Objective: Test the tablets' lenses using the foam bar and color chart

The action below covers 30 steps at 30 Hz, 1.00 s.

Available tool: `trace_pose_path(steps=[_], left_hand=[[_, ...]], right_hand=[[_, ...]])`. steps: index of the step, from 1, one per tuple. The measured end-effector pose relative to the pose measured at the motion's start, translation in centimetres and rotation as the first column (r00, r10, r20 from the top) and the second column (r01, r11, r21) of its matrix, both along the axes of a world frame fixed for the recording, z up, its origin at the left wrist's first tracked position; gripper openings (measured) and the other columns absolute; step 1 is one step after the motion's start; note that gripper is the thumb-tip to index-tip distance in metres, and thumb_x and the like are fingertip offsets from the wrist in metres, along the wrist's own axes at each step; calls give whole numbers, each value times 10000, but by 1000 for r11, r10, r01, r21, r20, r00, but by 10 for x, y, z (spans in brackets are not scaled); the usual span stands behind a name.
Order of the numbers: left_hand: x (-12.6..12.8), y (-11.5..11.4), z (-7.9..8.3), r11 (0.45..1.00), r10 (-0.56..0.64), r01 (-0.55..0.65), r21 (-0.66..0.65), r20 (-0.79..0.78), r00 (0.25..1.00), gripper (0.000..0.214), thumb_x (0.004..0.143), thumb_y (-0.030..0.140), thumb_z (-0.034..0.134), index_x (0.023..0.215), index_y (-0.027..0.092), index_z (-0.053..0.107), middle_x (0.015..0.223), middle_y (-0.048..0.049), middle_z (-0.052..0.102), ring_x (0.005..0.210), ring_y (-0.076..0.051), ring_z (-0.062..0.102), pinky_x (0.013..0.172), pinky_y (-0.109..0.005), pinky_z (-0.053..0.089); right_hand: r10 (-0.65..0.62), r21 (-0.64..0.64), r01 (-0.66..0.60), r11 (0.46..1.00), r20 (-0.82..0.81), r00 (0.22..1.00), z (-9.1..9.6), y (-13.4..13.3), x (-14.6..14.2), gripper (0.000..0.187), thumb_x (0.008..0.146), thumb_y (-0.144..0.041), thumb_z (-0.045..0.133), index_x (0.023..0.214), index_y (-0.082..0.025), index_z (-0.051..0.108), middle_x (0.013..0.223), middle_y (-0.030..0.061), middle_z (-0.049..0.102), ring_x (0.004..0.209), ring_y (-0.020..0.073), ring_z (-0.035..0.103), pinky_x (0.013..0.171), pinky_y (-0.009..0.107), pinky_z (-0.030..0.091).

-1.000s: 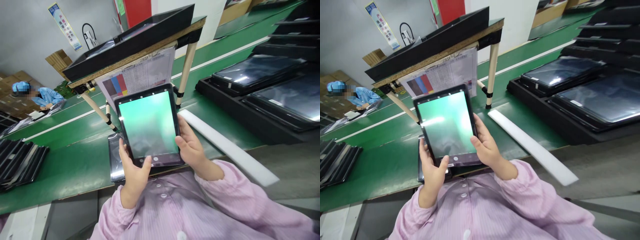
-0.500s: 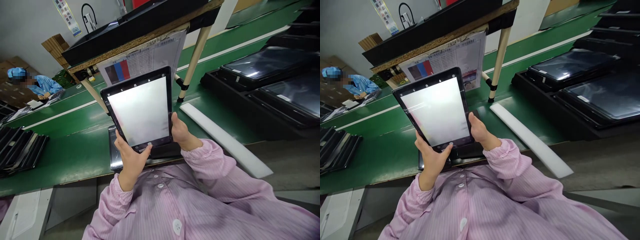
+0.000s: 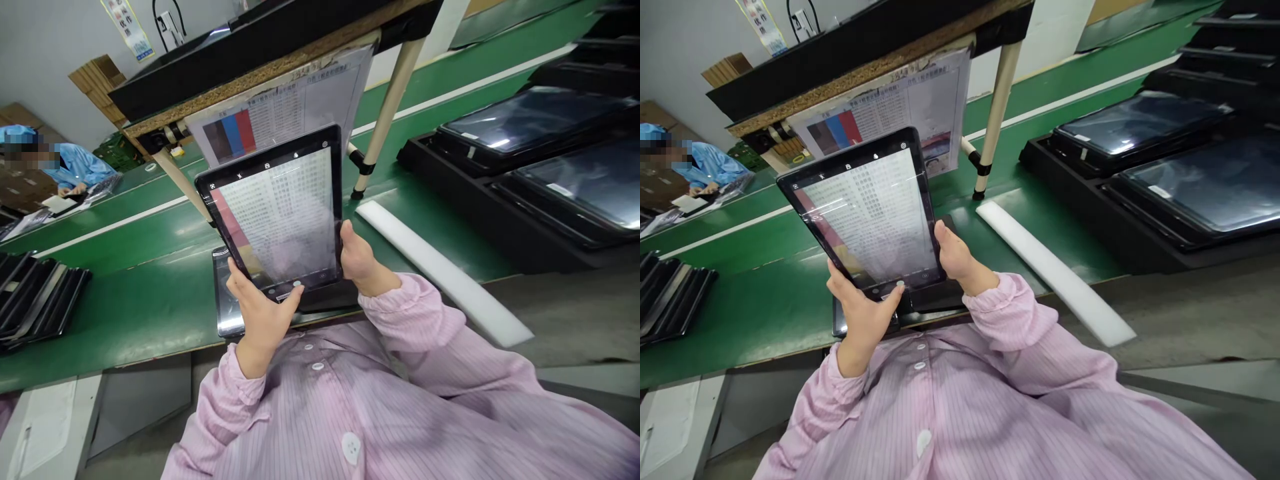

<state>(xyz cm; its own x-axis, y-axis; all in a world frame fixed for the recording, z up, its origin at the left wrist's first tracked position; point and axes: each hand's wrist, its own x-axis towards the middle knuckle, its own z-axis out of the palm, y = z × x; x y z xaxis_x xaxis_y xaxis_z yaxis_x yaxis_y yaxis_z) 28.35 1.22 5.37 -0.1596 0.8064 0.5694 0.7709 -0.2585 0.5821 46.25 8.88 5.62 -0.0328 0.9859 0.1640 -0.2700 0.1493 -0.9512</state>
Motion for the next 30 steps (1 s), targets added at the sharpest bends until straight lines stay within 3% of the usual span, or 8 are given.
trace_pose_path(steps=[4,7,11,14,18,23,26,30], left_hand=[[-2,-1,-1,1000,-12,12,1,48,999,1265,701,566,812,1590,97,45,1408,-263,360,1362,-394,381,1148,-598,307],[-10,2,0,993,-118,109,47,295,948,894,853,564,670,1545,145,291,1405,-217,465,1342,-326,460,1167,-506,329],[-26,10,9,954,-235,286,87,810,537,432,960,538,528,1342,342,583,1358,-43,628,1262,-213,582,1084,-378,459],[-33,16,16,919,-209,389,71,922,326,407,909,465,647,1312,414,617,1359,29,661,1241,-171,608,1035,-322,500],[-28,21,14,932,-146,360,38,949,278,407,900,428,668,1304,452,624,1375,71,659,1309,-166,572,1083,-330,470],[-15,22,2,901,-79,432,-31,969,234,402,892,447,678,1288,488,625,1385,91,651,1369,-177,525,1117,-352,451],[-8,20,-1,875,-71,483,-48,972,224,447,892,454,680,1329,492,591,1434,82,614,1385,-186,509,1138,-373,434],[8,17,-3,836,20,532,-136,976,218,498,920,459,640,1406,455,531,1508,37,548,1374,-215,525,1143,-425,435]], right_hand=[[29,32,-28,999,-29,999,-5,3,2,841,736,-933,454,1054,-206,732,1058,71,734,1302,272,573,1034,416,551],[41,32,-40,999,-41,998,-8,2,3,845,741,-928,458,1063,-196,730,1062,75,732,1299,278,573,1041,420,548],[111,41,-110,993,-45,993,0,-8,2,865,808,-900,404,1182,-181,707,1166,88,711,1315,293,561,1068,452,529],[124,213,-122,969,6,992,17,-18,4,792,914,-799,373,1437,-232,550,1474,48,529,1453,260,408,1197,442,402],[20,466,-101,879,175,984,44,-21,16,712,1019,-639,311,1629,-298,176,1666,-49,130,1558,193,131,1302,389,149],[-87,529,-138,837,378,922,60,-11,37,720,1038,-592,292,1640,-271,61,1665,-62,42,1562,188,74,1304,369,82],[-134,521,-109,846,408,903,57,-10,45,689,1045,-544,329,1638,-293,84,1662,-80,50,1561,178,63,1305,357,62],[-60,352,-54,935,305,951,37,-9,52,755,989,-653,384,1630,-324,158,1661,-89,120,1562,198,108,1307,374,114]])
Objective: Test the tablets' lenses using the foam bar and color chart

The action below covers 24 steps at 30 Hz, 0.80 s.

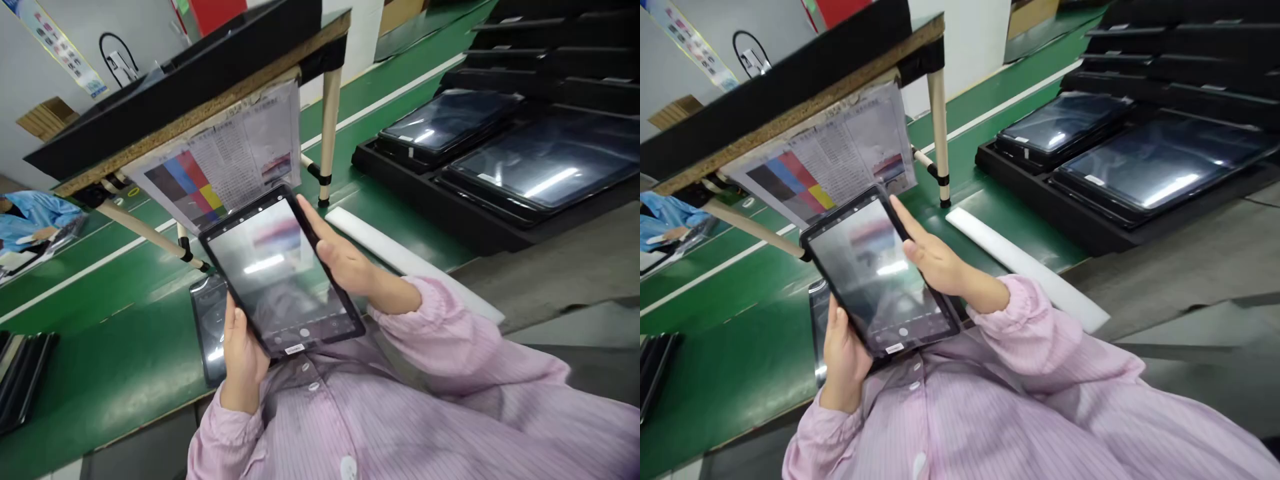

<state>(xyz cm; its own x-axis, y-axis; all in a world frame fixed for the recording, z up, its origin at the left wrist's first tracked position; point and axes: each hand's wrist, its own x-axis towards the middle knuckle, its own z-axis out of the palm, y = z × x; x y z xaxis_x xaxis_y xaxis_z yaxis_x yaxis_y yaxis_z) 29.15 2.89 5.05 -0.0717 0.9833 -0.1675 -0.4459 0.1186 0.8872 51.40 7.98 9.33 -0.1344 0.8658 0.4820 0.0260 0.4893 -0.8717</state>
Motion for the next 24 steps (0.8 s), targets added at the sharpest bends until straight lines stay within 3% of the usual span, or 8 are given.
trace_pose_path(steps=[5,10,13,16,18,20,22,24], left_hand=[[19,8,-19,991,-115,91,-102,-252,961,583,977,509,513,1513,294,432,1615,-38,401,1491,-218,359,1230,-399,291],[15,16,-34,938,-342,259,-228,-504,793,713,956,459,580,1571,208,321,1673,-91,250,1554,-224,186,1273,-393,99],[4,10,-28,909,-404,384,-160,-562,722,730,972,457,556,1592,213,259,1650,-137,307,1529,-251,276,1260,-445,175],[-15,-3,-16,907,-361,417,-59,-621,696,642,989,436,524,1575,288,306,1563,-123,458,1409,-266,468,1191,-482,326],[-33,-11,-10,915,-270,403,-2,-745,610,513,993,387,519,1496,311,456,1446,-95,577,1320,-261,539,1147,-476,374],[-52,-16,-7,927,-139,372,52,-874,466,405,993,337,507,1389,292,581,1325,-91,643,1246,-260,565,1105,-469,401],[-71,-17,-6,941,6,320,107,-953,303,365,990,300,489,1317,245,641,1221,-112,654,1170,-267,565,1054,-471,426],[-86,-16,-6,955,108,264,135,-988,113,358,986,279,474,1269,198,679,1143,-137,629,1107,-281,535,1018,-489,429]], right_hand=[[-87,-399,-79,914,-381,921,-53,19,6,906,922,-793,297,1635,-258,139,1604,26,351,1478,244,370,1232,444,339],[-218,-541,44,840,-262,940,-106,40,13,982,875,-835,347,1632,-241,155,1556,73,428,1417,258,457,1180,438,406],[-362,-430,316,846,-29,932,-114,41,20,958,853,-827,423,1610,-266,252,1563,75,416,1429,260,438,1214,443,346],[-433,-108,488,866,326,841,-103,27,22,695,947,-701,395,1474,-263,518,1525,89,460,1429,277,422,1220,500,285],[-347,53,389,920,576,741,-92,13,18,512,1005,-572,373,1302,-285,676,1530,68,456,1461,304,358,1190,562,258],[-239,99,257,961,765,598,-85,2,9,416,1019,-467,397,1206,-305,731,1562,44,419,1497,343,270,1149,605,236],[-191,109,193,975,858,476,-83,-4,1,388,1021,-408,406,1185,-307,742,1574,40,402,1496,376,241,1110,619,239],[-204,133,192,972,883,422,-86,-7,-5,405,1030,-395,383,1212,-300,732,1584,52,385,1485,385,252,1093,609,252]])
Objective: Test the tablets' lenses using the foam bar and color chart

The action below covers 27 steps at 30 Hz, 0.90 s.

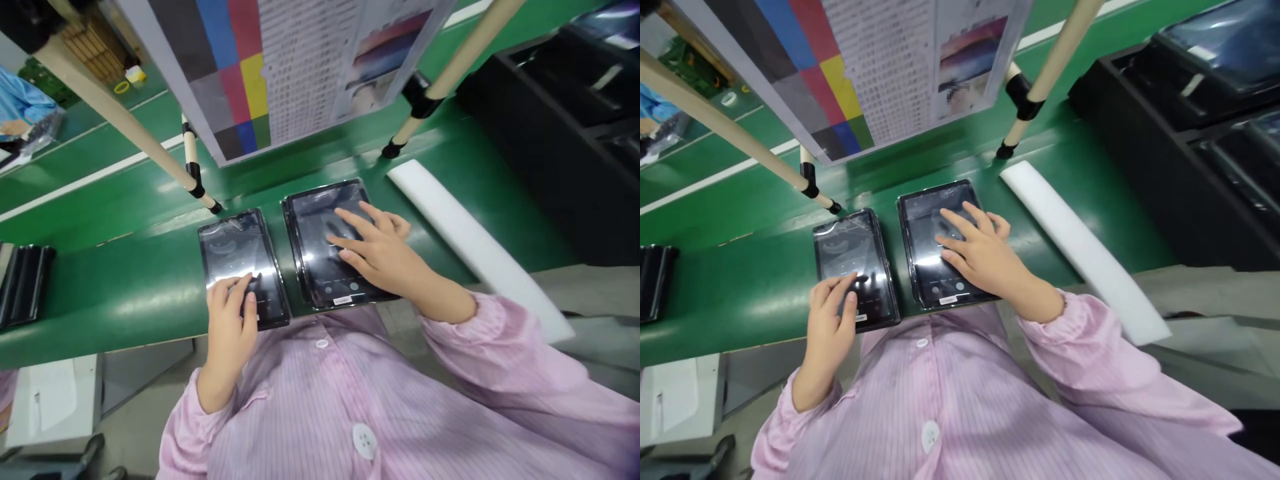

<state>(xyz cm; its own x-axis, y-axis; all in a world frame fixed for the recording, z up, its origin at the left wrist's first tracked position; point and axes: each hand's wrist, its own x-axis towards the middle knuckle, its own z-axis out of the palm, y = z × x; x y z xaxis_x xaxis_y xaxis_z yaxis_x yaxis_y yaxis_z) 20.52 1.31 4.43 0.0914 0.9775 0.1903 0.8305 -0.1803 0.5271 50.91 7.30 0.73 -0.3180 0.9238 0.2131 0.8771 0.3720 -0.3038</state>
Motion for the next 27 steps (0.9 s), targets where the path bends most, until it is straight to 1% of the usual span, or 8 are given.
trace_pose_path(steps=[3,5,10,13,15,21,24,27], left_hand=[[-15,5,-1,991,128,-113,75,-243,962,369,983,266,455,1228,176,717,1149,-171,554,1124,-319,459,1012,-529,401],[-19,9,-4,983,180,-155,99,-325,928,381,981,260,450,1249,189,712,1167,-176,510,1152,-335,422,1022,-548,380],[-19,13,-12,986,162,-162,37,-435,886,403,975,299,469,1312,217,675,1158,-181,474,1131,-359,405,995,-605,363],[-16,10,-11,990,139,-132,46,-414,900,415,976,342,474,1312,198,670,1170,-192,472,1154,-375,396,993,-624,350],[-13,8,-9,995,103,-89,55,-377,920,415,977,348,474,1318,203,663,1169,-184,470,1170,-370,397,1006,-624,340],[2,7,-5,999,28,-18,31,-360,933,380,978,317,474,1264,215,702,1150,-171,472,1140,-350,415,1013,-604,338],[6,9,-5,1000,15,-9,18,-379,925,378,975,295,476,1274,230,700,1169,-174,470,1123,-346,399,993,-594,352],[11,12,-5,1000,11,-9,7,-393,919,386,979,279,466,1292,242,689,1184,-176,465,1113,-342,392,974,-580,365]], right_hand=[[-72,76,76,994,-57,996,-4,-1,-1,460,1042,-423,337,1308,-266,678,1597,100,349,1482,371,267,1095,590,267],[-124,108,138,985,-125,984,-4,-3,1,495,1048,-442,311,1336,-235,656,1583,126,359,1476,353,289,1102,576,281],[-216,81,227,970,-131,968,-2,-14,10,487,1048,-444,312,1213,-261,732,1541,81,433,1455,321,337,1112,562,293],[-296,57,302,952,-90,951,-5,-20,16,499,1040,-417,325,990,-263,797,1459,52,531,1420,314,382,1112,562,282],[-341,45,345,938,-67,938,-7,-23,20,513,1037,-411,322,930,-260,801,1430,47,558,1409,310,388,1109,558,279],[-340,57,346,937,-87,936,-15,-24,22,465,1039,-383,354,985,-278,804,1440,39,557,1407,310,399,1097,552,287],[-317,125,339,932,-168,933,-18,-23,23,478,1042,-383,354,986,-257,811,1423,74,570,1394,306,432,1117,542,311],[-390,121,446,887,-324,862,-25,-22,29,499,1030,-427,350,1114,-194,783,1447,136,531,1355,278,492,1154,472,356]])
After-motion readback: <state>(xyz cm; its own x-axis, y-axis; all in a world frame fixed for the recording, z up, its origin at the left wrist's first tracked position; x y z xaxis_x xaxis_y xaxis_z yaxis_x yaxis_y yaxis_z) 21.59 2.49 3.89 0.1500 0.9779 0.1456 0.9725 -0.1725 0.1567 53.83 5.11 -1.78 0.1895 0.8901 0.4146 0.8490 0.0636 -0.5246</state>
